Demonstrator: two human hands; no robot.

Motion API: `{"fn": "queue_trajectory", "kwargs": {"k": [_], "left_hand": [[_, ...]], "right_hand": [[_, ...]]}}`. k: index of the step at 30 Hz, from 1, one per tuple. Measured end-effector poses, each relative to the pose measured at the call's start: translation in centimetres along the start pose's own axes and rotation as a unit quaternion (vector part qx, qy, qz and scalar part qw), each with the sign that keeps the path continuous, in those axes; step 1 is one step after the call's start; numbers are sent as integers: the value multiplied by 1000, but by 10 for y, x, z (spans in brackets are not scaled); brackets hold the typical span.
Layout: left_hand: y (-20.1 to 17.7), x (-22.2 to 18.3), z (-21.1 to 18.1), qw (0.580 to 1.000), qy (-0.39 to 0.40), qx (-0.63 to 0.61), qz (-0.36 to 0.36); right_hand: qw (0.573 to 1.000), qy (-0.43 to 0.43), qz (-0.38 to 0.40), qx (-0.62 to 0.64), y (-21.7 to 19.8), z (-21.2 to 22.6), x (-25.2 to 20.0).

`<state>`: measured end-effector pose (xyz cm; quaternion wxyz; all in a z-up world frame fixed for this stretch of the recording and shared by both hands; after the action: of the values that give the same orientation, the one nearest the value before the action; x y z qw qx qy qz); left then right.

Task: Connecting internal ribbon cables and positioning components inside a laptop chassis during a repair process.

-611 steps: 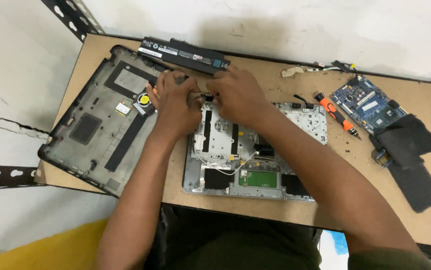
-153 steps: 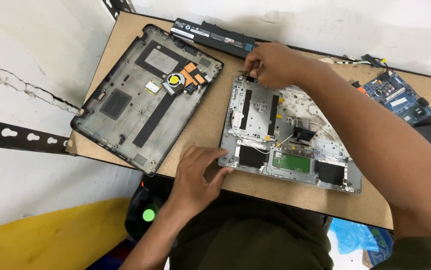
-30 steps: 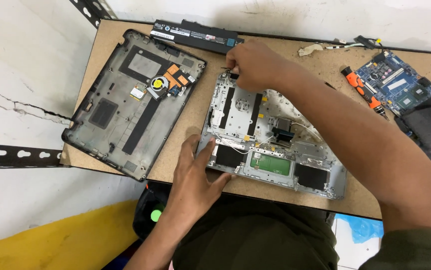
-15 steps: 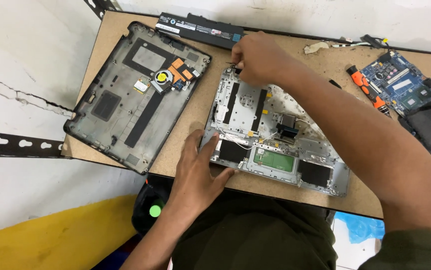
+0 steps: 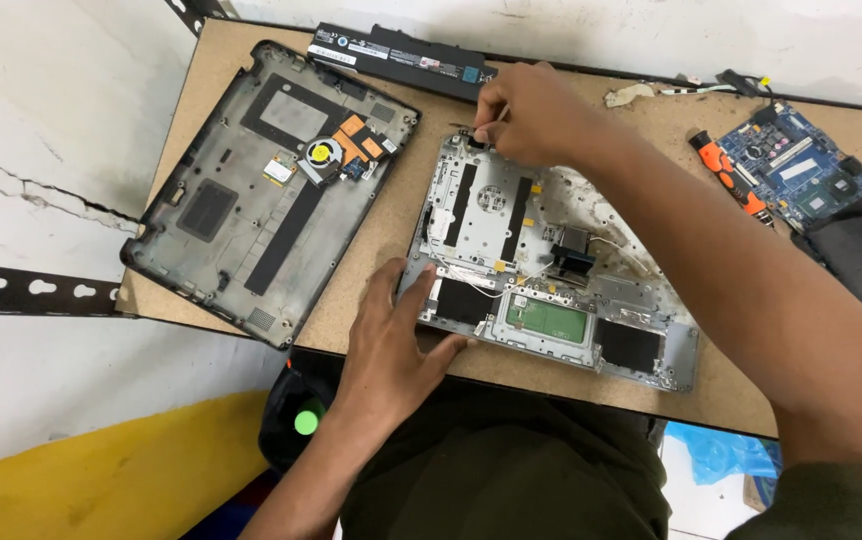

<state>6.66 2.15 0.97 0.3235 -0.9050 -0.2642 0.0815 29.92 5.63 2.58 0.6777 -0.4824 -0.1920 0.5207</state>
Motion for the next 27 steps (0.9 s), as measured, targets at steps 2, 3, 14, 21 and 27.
{"fn": "queue_trajectory", "kwargs": {"k": [2,3,14,21,27], "left_hand": [[1,2,2,1000,-5,-1,2],[1,2,3,1000,-11,-2,4],[0,5,7,997,-63,-25,29],[0,5,9,998,-51,-30,17],[0,3,10,998,-42,-43,5]], "right_hand": [[999,-26,-21,-33,1,-2,3],[996,-53,-41,-66,1,0,4],[993,-69,-18,-96,5,-2,-11],[989,-81,-52,-109,7,-8,-3],[986,-122,-82,-73,7,-6,-3]]}}
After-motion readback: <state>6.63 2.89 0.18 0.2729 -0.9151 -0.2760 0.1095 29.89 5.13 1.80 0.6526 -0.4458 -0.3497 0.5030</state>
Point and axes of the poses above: each hand's wrist, its own x-axis towards the middle knuckle, its own y-axis out of the palm, z = x × y, the point moved 8 cm from there along x, towards the middle knuckle, and after that the axes turned 11 degrees about -x, right-handed, at the moved point
